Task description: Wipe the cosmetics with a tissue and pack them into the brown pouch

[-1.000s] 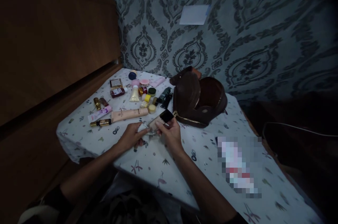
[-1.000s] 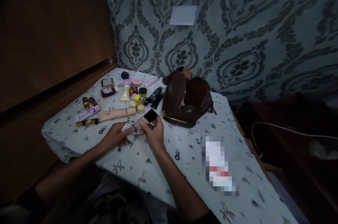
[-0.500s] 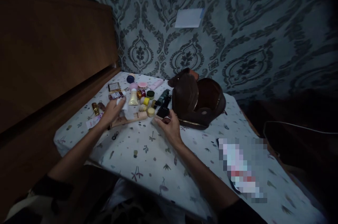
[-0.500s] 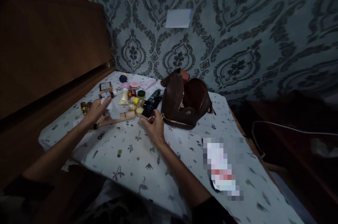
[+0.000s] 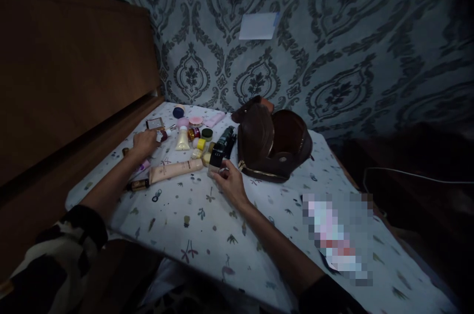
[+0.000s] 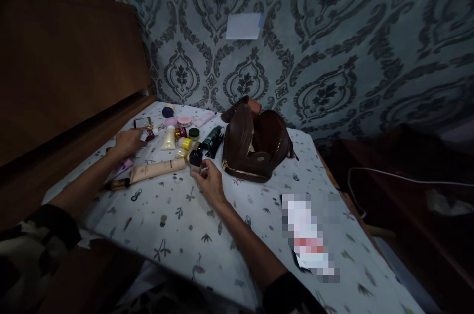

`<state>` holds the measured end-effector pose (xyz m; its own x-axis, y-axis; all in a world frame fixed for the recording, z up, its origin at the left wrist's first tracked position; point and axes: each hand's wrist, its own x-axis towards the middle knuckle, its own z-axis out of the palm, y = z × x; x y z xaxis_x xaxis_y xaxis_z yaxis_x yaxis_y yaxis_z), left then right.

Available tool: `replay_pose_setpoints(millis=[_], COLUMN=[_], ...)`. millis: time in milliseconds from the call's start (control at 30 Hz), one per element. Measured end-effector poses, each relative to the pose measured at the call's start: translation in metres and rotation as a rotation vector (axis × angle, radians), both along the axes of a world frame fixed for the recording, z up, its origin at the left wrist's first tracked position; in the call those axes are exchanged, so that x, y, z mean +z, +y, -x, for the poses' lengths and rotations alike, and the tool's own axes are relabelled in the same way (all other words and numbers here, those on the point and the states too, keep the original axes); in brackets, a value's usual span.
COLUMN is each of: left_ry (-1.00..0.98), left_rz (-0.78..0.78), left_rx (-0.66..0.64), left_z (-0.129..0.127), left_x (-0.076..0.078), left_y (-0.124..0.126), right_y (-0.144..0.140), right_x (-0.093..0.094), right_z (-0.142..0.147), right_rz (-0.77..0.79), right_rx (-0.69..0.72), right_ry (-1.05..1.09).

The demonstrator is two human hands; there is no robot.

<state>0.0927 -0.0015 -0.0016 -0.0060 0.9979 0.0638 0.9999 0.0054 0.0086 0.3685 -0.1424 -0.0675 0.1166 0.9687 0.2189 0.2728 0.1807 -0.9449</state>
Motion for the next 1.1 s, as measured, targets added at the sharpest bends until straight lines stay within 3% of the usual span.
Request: replay_pose_setpoints(millis=[167,433,900,1000,1100], left_ry=[0.001,-0.1,-0.266,-0.34,-0.454], left_rz=[-0.006,-0.065,0.127,0.109,0.073], left_rx=[0.007,0.037,0.007,0.016,-0.033], left_z=[0.001,0.025,-0.013,-0.013,-0.006], left_x=[0.001,0.017,-0.013,-0.011,0.001], left_y=[0.006,0.002,0.008,0.003,-0.008], right_y=[-0.003,-0.011,-0.041,-0.05,-0.058], right_x=[-0.002,-0.007,0.012,0.02,0.028], right_z=[-0.003,-0.01,-0.005,-0.001,0.002], right_rz=[-0.002,-0.025,-0.059,-0.063,-0.038], right_rx=[0.003,-0.041,-0.11,-0.071,-0.008], right_ry=[0.013,0.039,0.0,-0.002,0.03])
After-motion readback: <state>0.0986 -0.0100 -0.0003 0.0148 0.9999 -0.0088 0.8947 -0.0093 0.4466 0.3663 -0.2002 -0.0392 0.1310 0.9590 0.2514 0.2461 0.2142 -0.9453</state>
